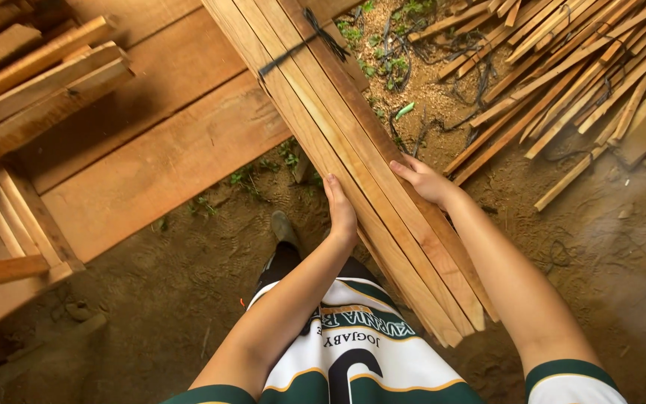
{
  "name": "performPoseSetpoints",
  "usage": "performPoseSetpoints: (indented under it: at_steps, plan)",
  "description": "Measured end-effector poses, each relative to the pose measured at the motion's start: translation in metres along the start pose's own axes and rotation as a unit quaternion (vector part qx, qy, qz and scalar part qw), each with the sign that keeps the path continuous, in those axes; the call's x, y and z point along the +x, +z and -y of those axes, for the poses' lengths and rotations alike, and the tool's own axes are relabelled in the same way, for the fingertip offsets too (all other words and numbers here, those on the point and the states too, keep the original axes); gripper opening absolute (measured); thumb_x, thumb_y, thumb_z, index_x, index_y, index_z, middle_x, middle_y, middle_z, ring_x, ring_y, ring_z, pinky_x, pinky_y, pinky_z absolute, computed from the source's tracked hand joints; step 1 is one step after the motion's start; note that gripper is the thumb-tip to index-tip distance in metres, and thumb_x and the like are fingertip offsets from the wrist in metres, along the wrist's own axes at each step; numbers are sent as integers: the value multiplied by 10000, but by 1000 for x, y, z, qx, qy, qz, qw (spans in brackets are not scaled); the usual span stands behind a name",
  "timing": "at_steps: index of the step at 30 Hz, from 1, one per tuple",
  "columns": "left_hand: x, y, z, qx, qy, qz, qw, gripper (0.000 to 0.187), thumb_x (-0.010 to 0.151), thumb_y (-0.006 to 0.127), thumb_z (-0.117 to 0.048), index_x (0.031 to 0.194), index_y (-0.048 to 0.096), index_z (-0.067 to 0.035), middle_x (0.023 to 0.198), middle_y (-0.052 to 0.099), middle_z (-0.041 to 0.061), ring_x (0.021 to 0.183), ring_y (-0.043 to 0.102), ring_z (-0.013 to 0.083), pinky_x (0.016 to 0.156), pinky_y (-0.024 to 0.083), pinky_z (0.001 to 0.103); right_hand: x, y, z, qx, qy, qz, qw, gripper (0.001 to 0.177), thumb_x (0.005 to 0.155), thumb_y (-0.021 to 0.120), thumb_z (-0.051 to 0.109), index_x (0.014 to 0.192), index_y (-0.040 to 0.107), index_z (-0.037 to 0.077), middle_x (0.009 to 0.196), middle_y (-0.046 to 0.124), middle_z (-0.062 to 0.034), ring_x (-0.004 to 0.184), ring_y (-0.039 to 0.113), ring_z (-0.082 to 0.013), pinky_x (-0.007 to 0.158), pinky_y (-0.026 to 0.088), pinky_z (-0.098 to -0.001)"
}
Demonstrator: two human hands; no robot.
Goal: Organizing and sorting bundles of thin wood pieces on a workshop platform.
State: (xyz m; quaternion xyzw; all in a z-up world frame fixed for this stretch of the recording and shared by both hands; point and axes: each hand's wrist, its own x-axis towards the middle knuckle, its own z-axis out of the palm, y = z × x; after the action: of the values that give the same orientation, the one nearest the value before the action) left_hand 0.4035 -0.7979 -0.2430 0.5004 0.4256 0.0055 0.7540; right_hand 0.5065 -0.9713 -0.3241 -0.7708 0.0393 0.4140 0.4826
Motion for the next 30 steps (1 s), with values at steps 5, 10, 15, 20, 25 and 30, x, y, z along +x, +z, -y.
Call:
performPoseSetpoints:
  at_steps: [5,10,15,20,25,30]
  plan:
    - [21,5,54,-9,43,-25,999,816,1067,298,-628,1640,81,-90,1682,108,209,1557,140,349,1277,91,482,-16,1,-10,67,-43,7,997,727,1002,607,574,1510,487,68,1514,490,-223,1422,432,-375,1182,336,-499]
    - [26,10,56,-13,55,-46,997,800,1076,276,-627,1638,104,-84,1667,162,207,1546,181,357,1272,122,492,20,-5,-42,146,-98,4,984,573,1047,591,485,1441,569,70,1445,553,-185,1366,469,-309,1198,312,-484]
    - [33,12,54,-4,71,-60,996,765,1089,285,-586,1627,140,-63,1661,176,229,1543,189,377,1277,127,481,52,-15,-63,148,-117,26,982,448,1071,562,450,1398,629,150,1378,608,-110,1281,544,-263,1162,358,-469]
    - [39,8,54,5,61,-68,996,768,1083,275,-603,1628,154,-75,1660,195,221,1541,204,365,1273,141,478,51,-8,-60,166,-113,35,979,403,1068,564,433,1360,652,169,1348,631,-91,1256,559,-231,1160,362,-446]
    - [24,10,30,4,57,-53,997,803,1069,258,-639,1632,136,-80,1660,188,224,1545,192,368,1270,140,502,62,-10,-62,166,-91,45,981,476,1042,604,472,1393,629,151,1363,624,-127,1244,572,-261,1109,422,-447]
    - [12,11,7,-59,25,-14,998,833,1023,272,-702,1636,171,-147,1640,234,167,1527,237,339,1260,185,484,12,2,-2,176,-39,49,982,586,946,713,485,1391,631,113,1261,679,-148,1126,653,-285,988,514,-436]
